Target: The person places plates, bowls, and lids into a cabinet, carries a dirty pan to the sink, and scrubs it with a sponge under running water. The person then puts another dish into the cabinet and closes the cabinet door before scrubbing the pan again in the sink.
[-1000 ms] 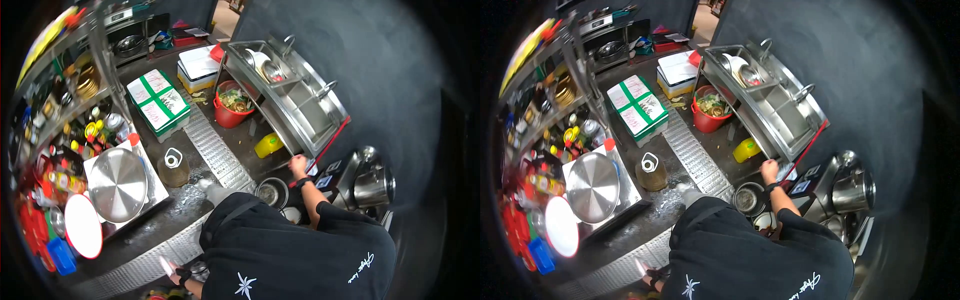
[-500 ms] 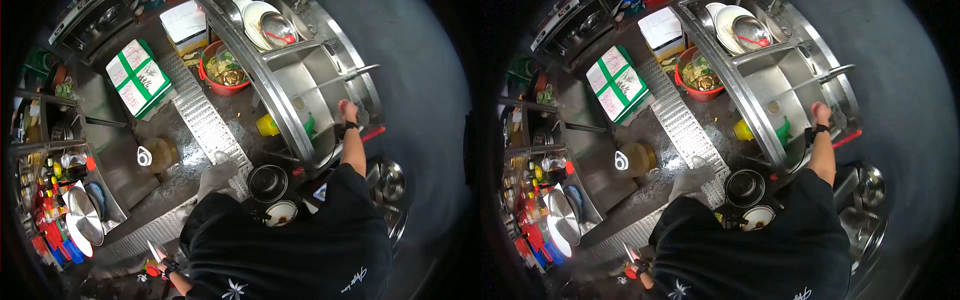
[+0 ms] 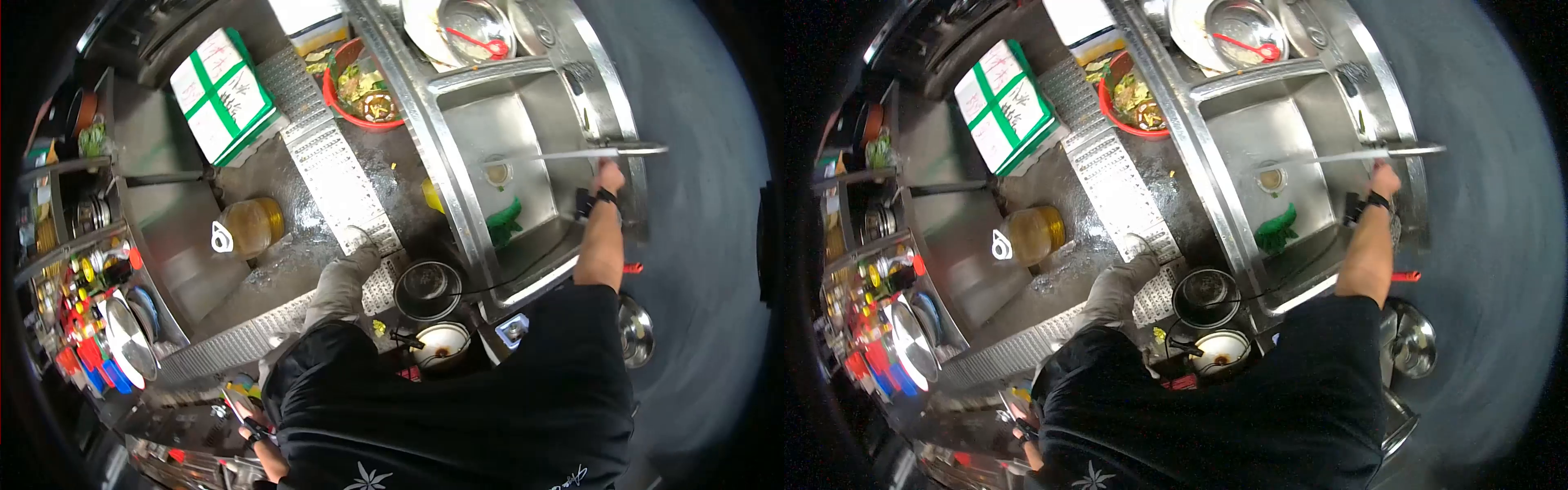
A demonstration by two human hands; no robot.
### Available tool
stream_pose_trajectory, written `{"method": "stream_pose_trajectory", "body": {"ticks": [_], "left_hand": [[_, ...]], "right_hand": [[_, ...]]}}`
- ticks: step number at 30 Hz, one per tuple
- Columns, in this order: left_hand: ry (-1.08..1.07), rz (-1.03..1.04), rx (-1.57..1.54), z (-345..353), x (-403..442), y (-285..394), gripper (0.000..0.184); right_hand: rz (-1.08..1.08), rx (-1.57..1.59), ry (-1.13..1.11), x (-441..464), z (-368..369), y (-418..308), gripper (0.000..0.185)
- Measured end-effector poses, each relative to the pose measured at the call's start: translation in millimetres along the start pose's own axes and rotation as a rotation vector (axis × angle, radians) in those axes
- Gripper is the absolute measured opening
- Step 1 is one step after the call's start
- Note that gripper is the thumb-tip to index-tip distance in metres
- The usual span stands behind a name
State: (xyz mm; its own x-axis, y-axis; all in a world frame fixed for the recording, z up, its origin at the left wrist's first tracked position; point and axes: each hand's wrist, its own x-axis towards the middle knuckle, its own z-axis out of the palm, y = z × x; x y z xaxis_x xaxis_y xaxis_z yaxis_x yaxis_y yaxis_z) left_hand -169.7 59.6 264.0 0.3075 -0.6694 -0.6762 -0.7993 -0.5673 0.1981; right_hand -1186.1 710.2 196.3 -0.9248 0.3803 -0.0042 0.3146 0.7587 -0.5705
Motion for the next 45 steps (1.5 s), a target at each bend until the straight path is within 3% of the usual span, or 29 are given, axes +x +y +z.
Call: {"method": "stream_pose_trajectory", "body": {"ticks": [1,3,4,6,10,12,19,20,22,24,26,27,28,29,30,31,32,33,34,35,36,37,38,40,41,42,43,44,45], "left_hand": [[0.005,-0.015,-0.028,-6,3,-10,0.046],[0.02,-0.04,-0.107,-15,12,-29,0.047],[0.021,-0.048,-0.135,-20,24,-42,0.047],[0.027,-0.055,-0.206,-22,40,-49,0.049],[0.045,-0.047,-0.293,-33,80,-64,0.051],[0.034,-0.02,-0.334,-37,109,-65,0.052],[-0.017,-0.048,-0.435,-43,166,-60,0.056],[-0.017,-0.053,-0.453,-40,168,-51,0.057],[-0.027,-0.064,-0.482,-33,177,-45,0.058],[-0.061,-0.068,-0.436,-23,183,-36,0.059],[-0.071,-0.051,-0.3,-15,194,-33,0.06],[-0.036,-0.211,-0.953,10,163,-5,0.048],[-0.04,-0.216,-0.96,13,164,-1,0.048],[-0.153,-0.144,-0.722,5,176,-14,0.044],[-0.245,-0.059,-0.5,4,174,-21,0.04],[-0.218,-0.065,-0.512,13,174,-34,0.04],[-0.173,0.181,-0.386,20,175,-46,0.036],[-0.105,0.409,-0.252,14,179,-63,0.034],[-0.017,0.289,-0.038,20,164,-50,0.033],[0.087,0.41,0.3,31,127,-24,0.032],[0.236,0.504,0.638,46,73,26,0.031],[0.191,0.41,0.151,67,110,-25,0.024],[0.197,0.34,-0.353,86,145,-71,0.02],[0.003,-0.067,-1.478,81,91,30,0.024],[0.142,-0.185,-1.499,76,68,64,0.03],[0.264,-0.314,-1.523,69,59,81,0.037],[0.105,-0.178,-1.534,64,59,77,0.054],[0.099,-0.201,-1.62,62,65,70,0.054],[0.089,-0.134,-1.624,62,71,63,0.059]], "right_hand": [[0.046,0.251,-0.022,20,-4,12,0.016],[0.007,0.258,-0.177,19,-26,-3,0.016],[-0.016,0.165,-0.156,-47,-36,-67,0.018],[-0.163,-0.281,-0.17,-56,-23,-57,0.024],[-0.081,-0.252,-0.048,-58,1,-50,0.021],[-0.188,-0.644,-0.1,-53,-11,-51,0.028],[-0.027,-0.561,-0.057,-64,-17,-79,0.032],[-0.247,-0.661,0.002,-43,-19,-55,0.019],[-0.497,-0.829,0.176,-48,-17,-53,0.02],[-0.278,-0.834,0.252,-33,-24,-45,0.021],[-0.222,-0.634,0.027,-60,-41,-78,0.021],[-0.532,-0.855,0.097,-24,-39,-37,0.022],[-0.835,-1.096,0.17,8,-46,1,0.022],[-0.32,-0.792,0.172,-14,-34,-18,0.021],[-0.265,-0.752,0.155,-3,-30,-5,0.024],[-0.508,-1.028,0.209,-25,-31,-7,0.032],[-0.747,-1.868,-0.088,-28,-31,-8,0.04],[-0.672,-1.923,-0.077,-80,-25,-38,0.035],[-0.745,-1.893,0.243,-85,-18,-10,0.038],[-0.723,-1.758,0.341,-98,-7,6,0.037],[-0.478,-1.285,0.512,-127,13,-8,0.037],[-0.547,-0.483,0.405,-211,16,-73,0.029],[-0.31,-0.16,0.331,-298,29,-149,0.023],[-0.636,0.002,0.27,-389,70,-181,0.016],[-0.586,0.313,0.002,-432,100,-194,0.011],[-0.749,0.187,-0.195,-514,101,-250,0.012],[-0.912,0.089,-0.401,-597,102,-305,0.015],[-0.938,0.052,-0.764,-655,102,-341,0.017],[-0.956,0.177,-0.947,-709,111,-365,0.016]]}}
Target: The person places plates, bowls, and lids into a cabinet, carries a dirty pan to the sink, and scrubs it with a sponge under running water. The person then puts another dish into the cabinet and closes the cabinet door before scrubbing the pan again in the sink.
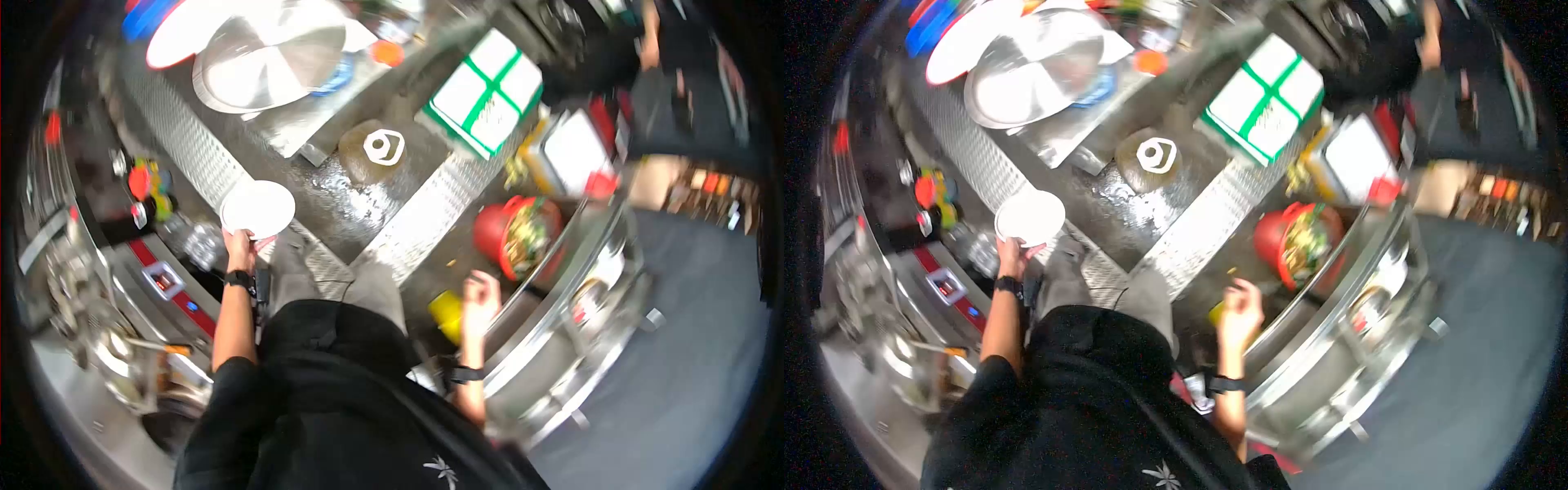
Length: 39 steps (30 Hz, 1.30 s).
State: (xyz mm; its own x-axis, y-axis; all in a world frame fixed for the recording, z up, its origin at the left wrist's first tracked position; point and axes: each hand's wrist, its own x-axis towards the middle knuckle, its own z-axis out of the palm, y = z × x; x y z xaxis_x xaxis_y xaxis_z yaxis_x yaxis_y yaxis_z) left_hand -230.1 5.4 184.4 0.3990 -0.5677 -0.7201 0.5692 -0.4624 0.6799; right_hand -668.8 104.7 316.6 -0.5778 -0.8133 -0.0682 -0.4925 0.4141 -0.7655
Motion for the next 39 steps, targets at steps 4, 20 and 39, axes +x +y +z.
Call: {"method": "stream_pose_trajectory", "body": {"ticks": [4,20,39], "left_hand": [[0.076,-0.018,-0.119,-26,15,20,0.072],[0.223,-0.027,-0.447,-80,170,-51,0.086],[-0.389,0.436,-0.325,133,310,10,0.075]], "right_hand": [[0.166,0.238,-0.598,41,121,-80,0.021],[0.203,-0.147,-0.55,17,383,-170,0.026],[0.434,-0.295,-0.639,22,382,-200,0.025]]}}
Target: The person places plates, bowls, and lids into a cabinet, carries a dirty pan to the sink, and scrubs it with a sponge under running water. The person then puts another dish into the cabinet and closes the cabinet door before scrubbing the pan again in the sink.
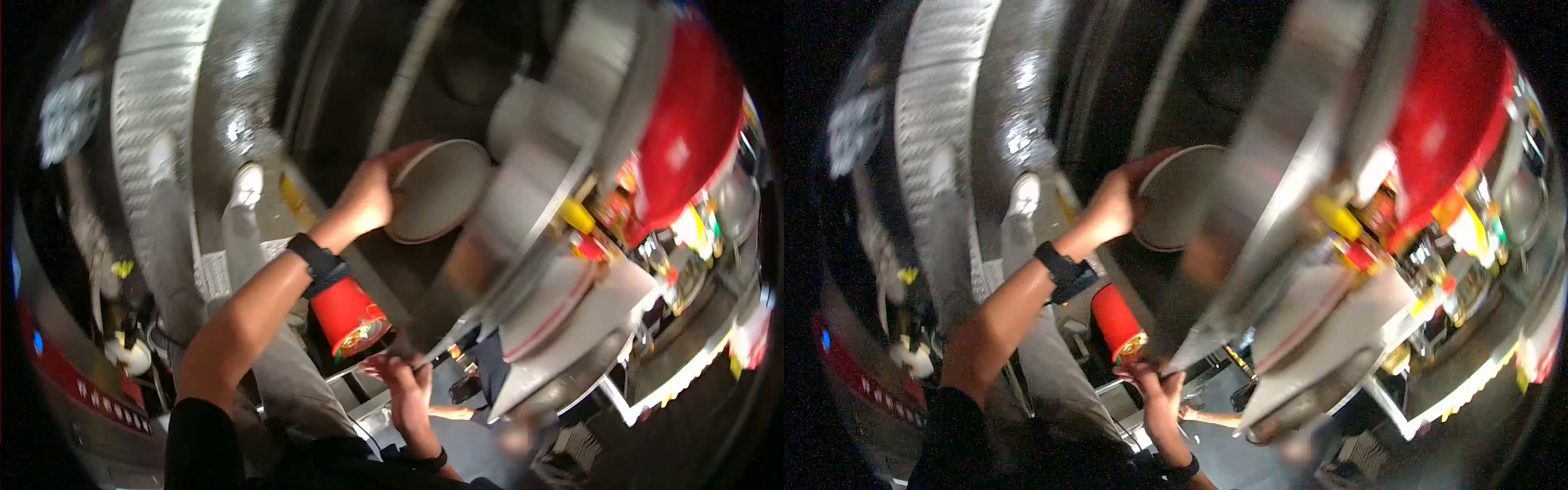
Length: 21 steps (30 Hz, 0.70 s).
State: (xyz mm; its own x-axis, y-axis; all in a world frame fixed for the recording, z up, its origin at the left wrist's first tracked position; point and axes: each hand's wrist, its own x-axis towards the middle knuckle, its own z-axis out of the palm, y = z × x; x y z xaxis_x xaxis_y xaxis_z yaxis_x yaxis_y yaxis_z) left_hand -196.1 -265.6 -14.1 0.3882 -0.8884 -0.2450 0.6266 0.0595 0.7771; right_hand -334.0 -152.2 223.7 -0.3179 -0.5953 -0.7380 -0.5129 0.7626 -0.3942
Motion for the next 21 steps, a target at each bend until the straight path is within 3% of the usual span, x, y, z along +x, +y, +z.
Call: {"method": "stream_pose_trajectory", "body": {"ticks": [2,4,6,8,21], "left_hand": [[-0.062,-0.035,0.052,13,9,-5,0.063],[-0.068,-0.098,0.317,26,18,-17,0.069],[-0.06,-0.139,0.185,35,18,-23,0.053],[-0.337,-0.253,0.25,45,24,-50,0.04],[-0.453,-0.176,0.415,48,4,-49,0.034]], "right_hand": [[0.01,-0.041,-0.03,1,-2,0,0.026],[0.005,0.042,0.002,0,3,1,0.03],[-0.088,0.089,0.007,1,5,8,0.033],[-0.053,0.082,-0.006,3,1,16,0.034],[-0.134,0.148,-0.069,9,-7,27,0.042]]}}
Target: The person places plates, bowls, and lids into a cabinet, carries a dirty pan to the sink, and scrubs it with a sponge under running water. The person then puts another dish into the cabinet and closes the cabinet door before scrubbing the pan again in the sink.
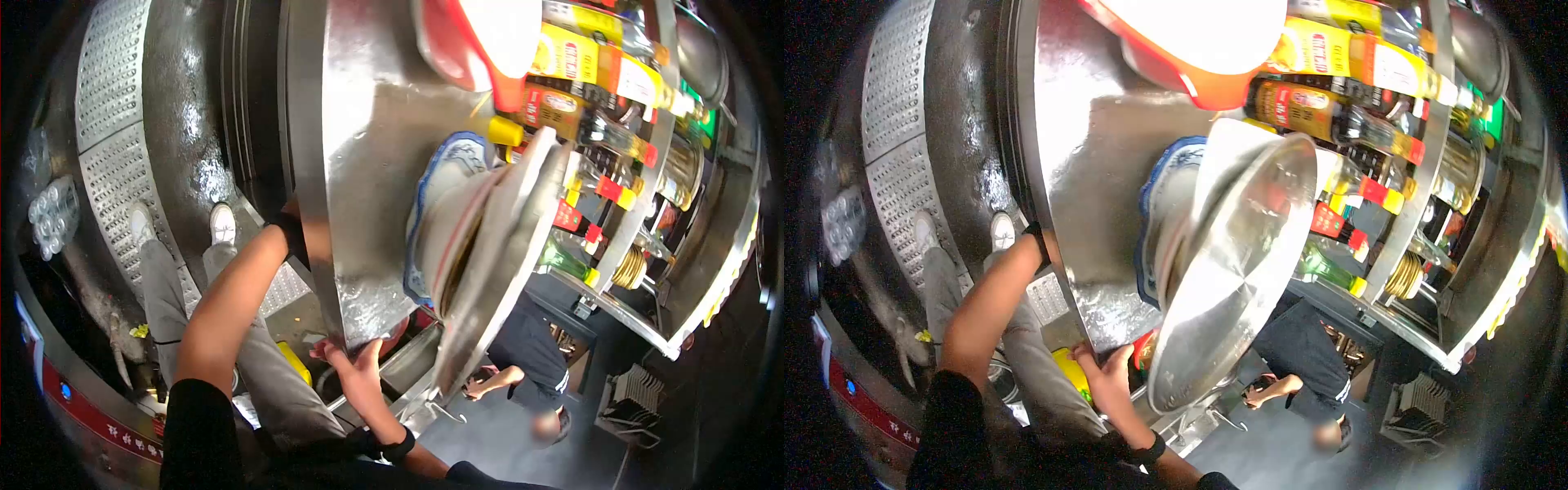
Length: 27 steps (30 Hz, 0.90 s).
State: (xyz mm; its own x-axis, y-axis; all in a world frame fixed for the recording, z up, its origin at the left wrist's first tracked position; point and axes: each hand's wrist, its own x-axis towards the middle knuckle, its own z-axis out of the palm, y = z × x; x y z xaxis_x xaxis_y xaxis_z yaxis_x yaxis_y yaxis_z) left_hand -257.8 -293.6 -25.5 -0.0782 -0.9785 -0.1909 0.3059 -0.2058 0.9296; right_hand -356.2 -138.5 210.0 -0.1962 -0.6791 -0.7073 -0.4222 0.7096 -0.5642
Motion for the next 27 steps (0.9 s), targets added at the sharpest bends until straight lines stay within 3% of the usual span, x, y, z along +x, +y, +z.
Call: {"method": "stream_pose_trajectory", "body": {"ticks": [2,4,6,7,9,12,14,16,18,20,23,27], "left_hand": [[0.003,0.013,0.072,-10,-8,14,0.034],[0.058,0.073,0.216,-25,-27,36,0.033],[0.155,-0.019,0.345,-48,-55,60,0.032],[0.142,-0.459,0.257,-68,-69,64,0.031],[0.412,-0.41,0.021,-81,-113,84,0.024],[0.536,-0.357,-0.079,-87,-157,163,0.019],[0.445,-0.258,-0.207,-63,-166,238,0.028],[0.309,-0.226,-0.22,-32,-161,290,0.031],[0.271,0.07,0.098,-5,-144,294,0.021],[0.368,0.134,0.252,10,-132,300,0.025],[0.436,0.153,0.15,26,-132,304,0.021],[0.441,0.336,0.006,37,-147,305,0.035]], "right_hand": [[0.098,-0.043,-0.091,-1,-14,-2,0.05],[0.184,-0.054,-0.206,-9,-37,-29,0.034],[0.167,-0.027,-0.235,-25,-73,-46,0.023],[0.111,-0.012,-0.217,-36,-90,-59,0.022],[0.052,0.328,-0.204,-49,-119,-77,0.023],[0.088,0.482,-0.056,-54,-119,-114,0.029],[0.047,0.35,0.102,-51,-103,-130,0.024],[-0.013,0.366,0.079,-36,-99,-117,0.021],[-0.046,0.439,0.11,-29,-101,-101,0.015],[-0.065,0.606,0.128,-24,-99,-98,0.009],[-0.125,0.657,0.209,-28,-106,-89,0.01],[-0.133,0.699,0.077,-32,-130,-68,0.008]]}}
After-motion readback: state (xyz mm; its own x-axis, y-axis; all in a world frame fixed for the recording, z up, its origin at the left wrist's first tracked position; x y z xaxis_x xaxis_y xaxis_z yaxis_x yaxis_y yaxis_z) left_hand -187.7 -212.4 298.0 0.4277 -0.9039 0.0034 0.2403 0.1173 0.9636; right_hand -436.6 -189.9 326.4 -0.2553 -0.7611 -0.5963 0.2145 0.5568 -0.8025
